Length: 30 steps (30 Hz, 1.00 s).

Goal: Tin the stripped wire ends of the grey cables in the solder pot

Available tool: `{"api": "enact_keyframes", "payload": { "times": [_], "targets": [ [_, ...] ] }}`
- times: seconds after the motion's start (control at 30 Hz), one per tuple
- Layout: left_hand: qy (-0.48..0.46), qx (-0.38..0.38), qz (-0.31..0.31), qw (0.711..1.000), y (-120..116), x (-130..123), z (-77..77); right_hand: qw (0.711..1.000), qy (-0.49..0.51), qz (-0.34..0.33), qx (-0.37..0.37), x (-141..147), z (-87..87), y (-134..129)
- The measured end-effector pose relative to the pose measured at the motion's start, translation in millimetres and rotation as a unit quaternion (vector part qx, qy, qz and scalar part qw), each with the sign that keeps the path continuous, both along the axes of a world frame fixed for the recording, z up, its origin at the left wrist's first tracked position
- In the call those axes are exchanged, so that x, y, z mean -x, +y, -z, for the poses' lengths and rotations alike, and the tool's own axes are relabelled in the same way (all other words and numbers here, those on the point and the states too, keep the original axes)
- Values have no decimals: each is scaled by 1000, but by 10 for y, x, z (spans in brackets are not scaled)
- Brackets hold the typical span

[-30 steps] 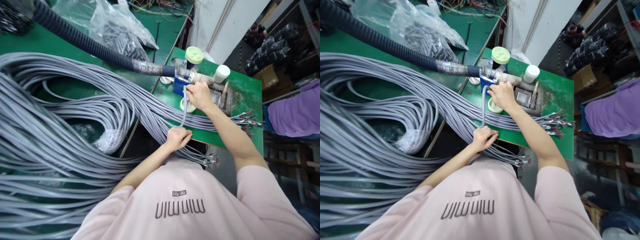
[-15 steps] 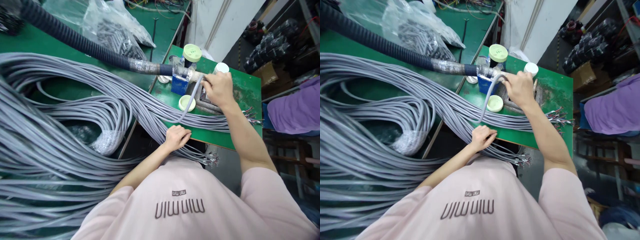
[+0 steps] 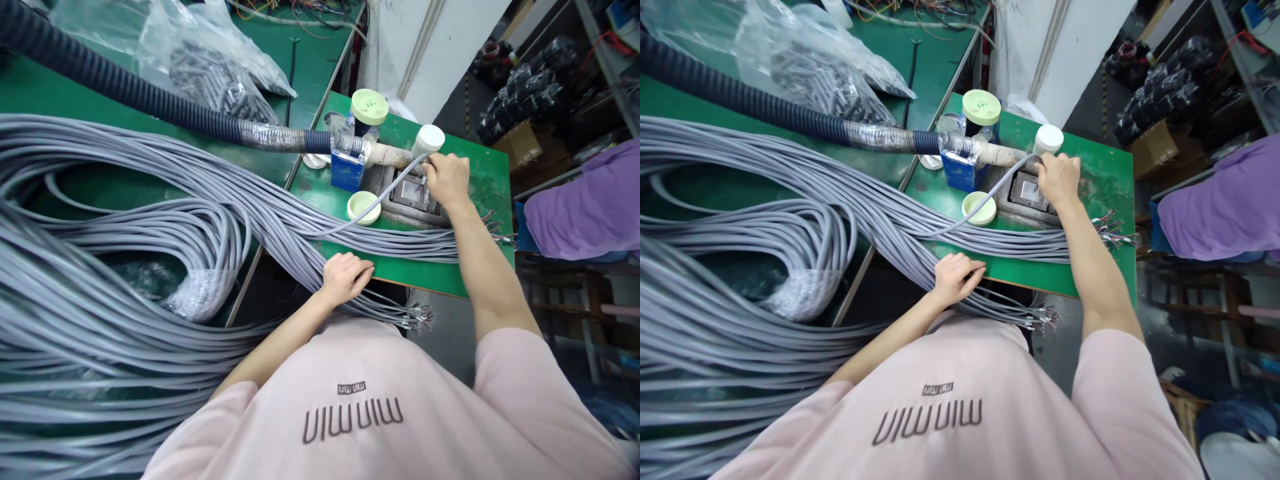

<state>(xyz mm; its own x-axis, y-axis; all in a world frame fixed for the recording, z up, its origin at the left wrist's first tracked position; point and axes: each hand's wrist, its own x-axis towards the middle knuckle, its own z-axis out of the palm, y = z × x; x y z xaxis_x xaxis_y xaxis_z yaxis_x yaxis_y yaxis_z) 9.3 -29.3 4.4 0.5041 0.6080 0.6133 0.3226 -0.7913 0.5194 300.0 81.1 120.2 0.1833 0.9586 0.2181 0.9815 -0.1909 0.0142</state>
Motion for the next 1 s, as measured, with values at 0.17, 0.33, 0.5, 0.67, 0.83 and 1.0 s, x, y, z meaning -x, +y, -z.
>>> {"api": "enact_keyframes", "payload": {
  "times": [0.17, 0.33, 0.5, 0.67, 0.83, 1.0],
  "targets": [
    [-1, -1, -1, 1000, -4, 0, -3, 1000, 0, -10, 3, -22, 51, 45],
    [3, -3, -2, 1000, 0, -3, -3, 1000, -14, -20, -10, -49, 105, 81],
    [12, 3, -3, 1000, -4, -1, 0, 1000, -23, -17, -5, -40, 148, 100],
    [10, 5, -5, 1000, 1, -15, 28, 1000, -15, -20, -7, -7, 145, 103],
    [-18, 76, 18, 997, 7, 9, -83, 999, -25, -25, -27, 87, -134, -115],
    [-175, 474, 252, 825, -88, 193, -601, 971, 22, -189, -145, 326, -452, -847]
  ]
}}
